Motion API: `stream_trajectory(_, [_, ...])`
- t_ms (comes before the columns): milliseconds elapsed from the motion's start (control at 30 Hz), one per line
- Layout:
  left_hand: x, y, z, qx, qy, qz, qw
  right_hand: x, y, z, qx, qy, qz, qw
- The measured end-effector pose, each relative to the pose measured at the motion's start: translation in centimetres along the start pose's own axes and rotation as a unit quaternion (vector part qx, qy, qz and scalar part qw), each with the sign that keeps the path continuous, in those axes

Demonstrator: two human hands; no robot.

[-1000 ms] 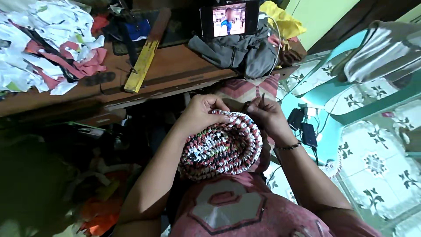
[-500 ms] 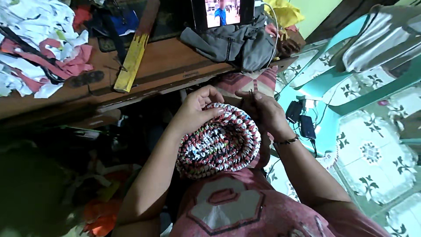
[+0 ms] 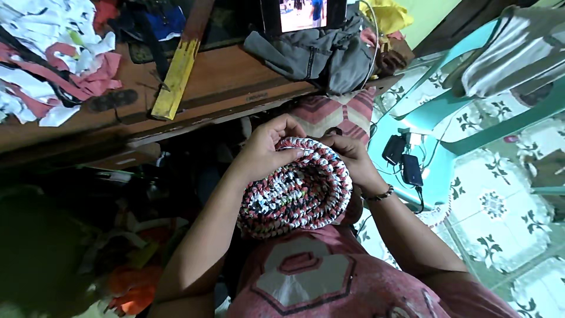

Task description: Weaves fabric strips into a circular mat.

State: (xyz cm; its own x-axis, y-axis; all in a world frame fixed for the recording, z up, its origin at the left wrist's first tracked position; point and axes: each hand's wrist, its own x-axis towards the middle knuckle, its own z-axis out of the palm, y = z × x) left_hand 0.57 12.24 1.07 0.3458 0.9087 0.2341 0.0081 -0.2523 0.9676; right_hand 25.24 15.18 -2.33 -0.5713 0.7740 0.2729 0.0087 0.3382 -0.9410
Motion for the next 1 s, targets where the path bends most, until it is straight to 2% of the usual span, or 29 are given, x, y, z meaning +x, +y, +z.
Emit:
stream_trajectory(733, [-0.24,0.48,0.49,-0.001,0.003,-0.016,1.000,-0.33,0.70,0.04,0.057,-0.004,-0.016,0.998])
stream_trajectory(1000, [-0.11,0.16,0.59,-0.012,0.014,-0.006,1.000,-0.35,0.81,0.04,0.084,0.010,0.015,0.996])
